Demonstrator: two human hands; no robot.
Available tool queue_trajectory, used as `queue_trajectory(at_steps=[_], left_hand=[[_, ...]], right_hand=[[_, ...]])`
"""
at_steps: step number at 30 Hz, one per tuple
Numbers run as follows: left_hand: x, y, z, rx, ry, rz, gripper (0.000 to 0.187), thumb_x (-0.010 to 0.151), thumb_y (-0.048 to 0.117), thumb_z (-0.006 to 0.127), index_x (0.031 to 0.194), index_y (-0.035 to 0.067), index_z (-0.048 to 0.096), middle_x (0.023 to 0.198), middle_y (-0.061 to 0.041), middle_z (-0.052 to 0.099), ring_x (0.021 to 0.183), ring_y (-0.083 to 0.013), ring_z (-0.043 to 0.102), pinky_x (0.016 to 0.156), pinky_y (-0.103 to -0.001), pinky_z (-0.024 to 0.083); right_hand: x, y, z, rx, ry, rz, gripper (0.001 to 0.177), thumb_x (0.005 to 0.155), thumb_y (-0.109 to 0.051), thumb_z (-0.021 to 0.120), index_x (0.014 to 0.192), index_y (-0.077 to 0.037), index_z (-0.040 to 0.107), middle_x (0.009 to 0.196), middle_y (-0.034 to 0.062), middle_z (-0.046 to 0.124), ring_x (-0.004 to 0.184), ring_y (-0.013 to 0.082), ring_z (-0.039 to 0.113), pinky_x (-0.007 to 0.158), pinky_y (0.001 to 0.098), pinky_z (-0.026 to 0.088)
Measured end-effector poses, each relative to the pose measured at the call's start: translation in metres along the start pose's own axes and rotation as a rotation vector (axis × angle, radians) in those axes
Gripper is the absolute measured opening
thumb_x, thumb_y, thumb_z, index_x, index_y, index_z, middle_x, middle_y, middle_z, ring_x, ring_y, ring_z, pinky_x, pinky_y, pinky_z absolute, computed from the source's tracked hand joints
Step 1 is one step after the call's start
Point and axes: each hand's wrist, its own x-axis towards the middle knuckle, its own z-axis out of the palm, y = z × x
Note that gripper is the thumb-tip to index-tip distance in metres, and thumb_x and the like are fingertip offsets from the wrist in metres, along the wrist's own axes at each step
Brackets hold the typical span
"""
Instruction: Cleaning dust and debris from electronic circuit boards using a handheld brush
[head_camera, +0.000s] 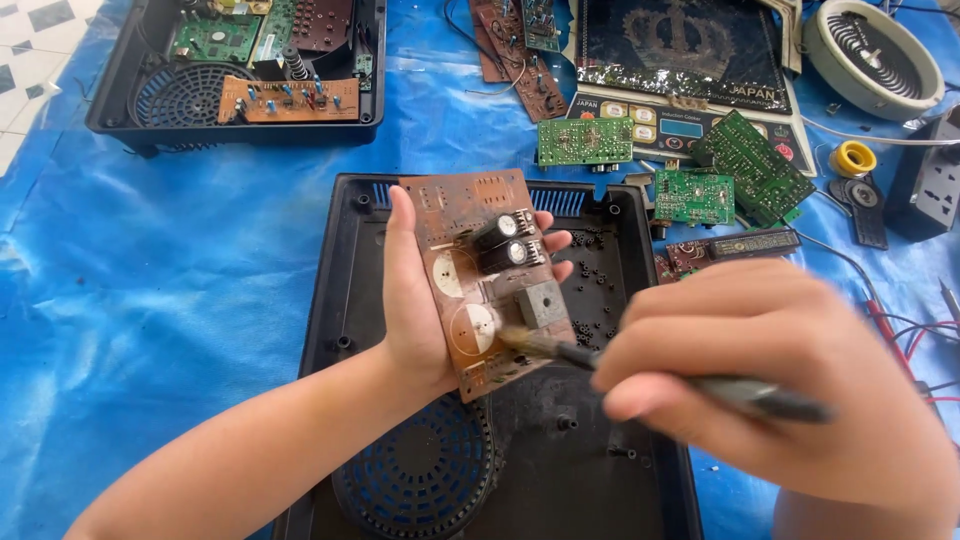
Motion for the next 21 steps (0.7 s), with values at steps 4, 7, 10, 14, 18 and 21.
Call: queue_trajectory(at_steps=[4,7,10,14,18,21], left_hand=[[-0.002,0.011,0.018,-0.099,0.216,-0.165,0.112,0.081,0.084,0.025,0.137,-0.009,0.055,0.128,-0.024,0.06,0.12,-0.0382,0.059,0.108,-0.056,0.048],[0.008,0.012,-0.002,-0.137,0.149,-0.032,0.089,0.086,0.082,0.022,0.148,0.019,0.035,0.117,-0.027,0.06,0.111,-0.0423,0.062,0.1,-0.06,0.051],[0.007,0.019,0.008,-0.12,0.173,0.082,0.071,0.092,0.074,0.021,0.154,0.042,0.031,0.109,-0.028,0.059,0.103,-0.0468,0.063,0.092,-0.064,0.052],[0.002,0.027,0.026,-0.156,0.38,0.053,0.06,0.099,0.07,0.022,0.129,0.026,0.049,0.105,-0.026,0.054,0.096,-0.0453,0.06,0.094,-0.064,0.049],[0.003,0.03,0.024,-0.035,0.35,0.182,0.059,0.087,0.064,0.039,0.121,0.016,0.041,0.102,-0.014,0.048,0.088,-0.0376,0.058,0.09,-0.061,0.052],[-0.002,0.034,0.031,-0.033,0.387,0.129,0.053,0.077,0.065,0.055,0.111,0.025,0.049,0.102,-0.015,0.062,0.091,-0.0359,0.064,0.073,-0.049,0.055]], right_hand=[[-0.006,-0.004,-0.002,-0.185,0.37,0.073,0.045,0.096,-0.025,0.042,0.071,-0.003,0.073,0.069,0.0081,0.073,0.055,0.0194,0.07,0.053,0.0295,0.054],[-0.008,0.001,-0.003,-0.153,0.372,0.114,0.05,0.098,-0.031,0.039,0.072,-0.004,0.074,0.067,0.008,0.071,0.054,0.0199,0.067,0.053,0.0298,0.053],[-0.01,0.002,0.0,0.013,0.316,0.118,0.048,0.096,-0.036,0.044,0.072,-0.01,0.076,0.064,0.0017,0.073,0.046,0.0149,0.065,0.05,0.0277,0.052],[0.003,0.0,0.009,-0.105,0.579,0.047,0.071,0.102,-0.035,0.024,0.061,0.007,0.063,0.063,0.0212,0.06,0.049,0.0266,0.057,0.047,0.0319,0.038],[0.002,0.003,0.008,-0.097,0.518,0.038,0.055,0.102,-0.029,0.031,0.06,0.002,0.05,0.081,0.0187,0.053,0.064,0.0242,0.071,0.057,0.0311,0.047],[0.005,0.012,0.016,-0.13,0.375,0.005,0.016,0.098,-0.014,0.056,0.105,-0.001,0.061,0.094,0.0097,0.064,0.07,0.0159,0.057,0.058,0.0265,0.045]])
